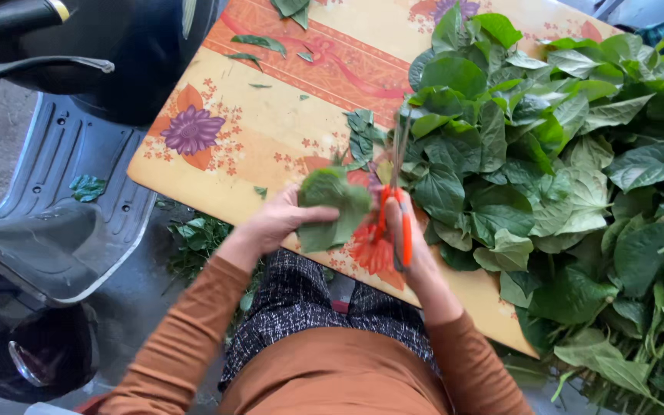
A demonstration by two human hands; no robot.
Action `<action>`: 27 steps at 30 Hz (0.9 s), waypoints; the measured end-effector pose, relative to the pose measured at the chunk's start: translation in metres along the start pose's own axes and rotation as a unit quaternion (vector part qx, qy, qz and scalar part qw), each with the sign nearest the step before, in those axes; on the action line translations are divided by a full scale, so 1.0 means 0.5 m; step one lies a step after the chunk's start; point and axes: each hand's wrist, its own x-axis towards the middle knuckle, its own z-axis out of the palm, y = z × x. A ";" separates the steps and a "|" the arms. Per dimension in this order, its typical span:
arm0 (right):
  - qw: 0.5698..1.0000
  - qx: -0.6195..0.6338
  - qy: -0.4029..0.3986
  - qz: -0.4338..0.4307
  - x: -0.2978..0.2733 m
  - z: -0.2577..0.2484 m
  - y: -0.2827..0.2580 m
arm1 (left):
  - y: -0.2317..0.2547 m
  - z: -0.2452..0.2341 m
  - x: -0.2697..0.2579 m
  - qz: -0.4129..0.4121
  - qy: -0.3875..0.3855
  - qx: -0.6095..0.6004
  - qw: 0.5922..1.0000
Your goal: The person uses orange-handled scissors to trim the stems and edges of green leaves on a floral-patterned table. They repeatedly pick up leaves, cut them, and place the trimmed pieces into a growing pile on the table.
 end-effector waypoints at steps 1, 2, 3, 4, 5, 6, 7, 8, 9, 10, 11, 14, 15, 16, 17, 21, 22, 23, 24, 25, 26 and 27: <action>0.998 0.027 0.007 0.054 0.014 -0.013 0.011 | 0.017 0.008 -0.012 -0.001 -0.044 0.087 0.995; 0.998 0.026 0.009 0.056 0.013 -0.008 0.005 | 0.027 0.014 -0.015 -0.003 -0.045 0.086 0.995; 0.998 0.012 -0.023 0.053 0.015 -0.002 -0.003 | 0.039 0.020 -0.017 -0.015 -0.082 0.157 0.984; 0.997 -0.002 -0.054 0.050 0.016 0.004 -0.012 | 0.051 0.027 -0.018 -0.027 -0.118 0.227 0.966; 0.997 -0.002 -0.053 0.049 0.008 0.016 -0.022 | 0.055 0.018 -0.013 -0.026 -0.119 0.228 0.966; 0.998 0.033 -0.039 0.039 0.001 0.029 -0.033 | 0.060 0.009 -0.007 -0.024 -0.111 0.269 0.956; 0.997 0.068 -0.027 0.028 -0.006 0.042 -0.044 | 0.066 -0.001 -0.002 -0.020 -0.101 0.310 0.945; 0.997 0.068 -0.026 0.026 0.002 0.041 -0.030 | 0.070 -0.005 -0.005 -0.018 -0.101 0.311 0.945; 0.995 0.101 0.004 0.014 0.010 0.040 -0.015 | 0.073 -0.007 -0.007 -0.033 -0.090 0.238 0.966; 0.990 0.133 0.035 0.001 0.018 0.038 -0.001 | 0.076 -0.010 -0.010 -0.047 -0.079 0.164 0.982; 0.990 0.133 0.036 0.000 0.037 0.032 0.029 | 0.050 -0.036 -0.003 -0.046 -0.081 0.165 0.982; 0.977 0.185 0.103 -0.035 0.081 0.024 0.090 | -0.019 -0.067 0.005 -0.030 -0.070 -0.032 0.997; 0.972 0.195 0.124 -0.044 0.087 0.031 0.093 | -0.035 -0.049 -0.002 0.004 -0.070 -0.098 0.993; 0.967 0.206 0.144 -0.053 0.092 0.039 0.097 | -0.052 -0.032 -0.010 0.039 -0.070 -0.163 0.983; 0.967 0.205 0.143 -0.051 0.086 0.052 0.086 | -0.035 0.009 -0.019 0.039 -0.068 -0.164 0.983; 0.963 0.205 0.149 -0.094 0.064 0.087 0.060 | -0.070 0.062 0.024 0.079 0.138 -0.200 0.967; 0.967 0.189 0.140 -0.100 0.061 0.091 0.056 | -0.103 0.049 0.055 0.104 0.180 -0.232 0.950; 0.968 0.187 0.137 -0.101 0.045 0.084 0.031 | -0.089 0.042 0.054 0.106 0.181 -0.234 0.949; 0.980 0.152 0.108 -0.073 0.029 0.078 0.006 | -0.076 0.036 0.054 0.090 0.183 -0.221 0.954; 0.989 0.116 0.077 -0.044 0.012 0.071 -0.018 | -0.065 0.029 0.052 0.073 0.187 -0.209 0.957; 0.990 0.114 0.073 -0.043 0.007 0.042 -0.013 | -0.049 0.018 0.051 0.076 0.189 -0.212 0.956; 0.999 0.019 0.016 -0.040 0.001 0.016 -0.008 | -0.034 0.005 0.047 0.085 0.173 -0.179 0.965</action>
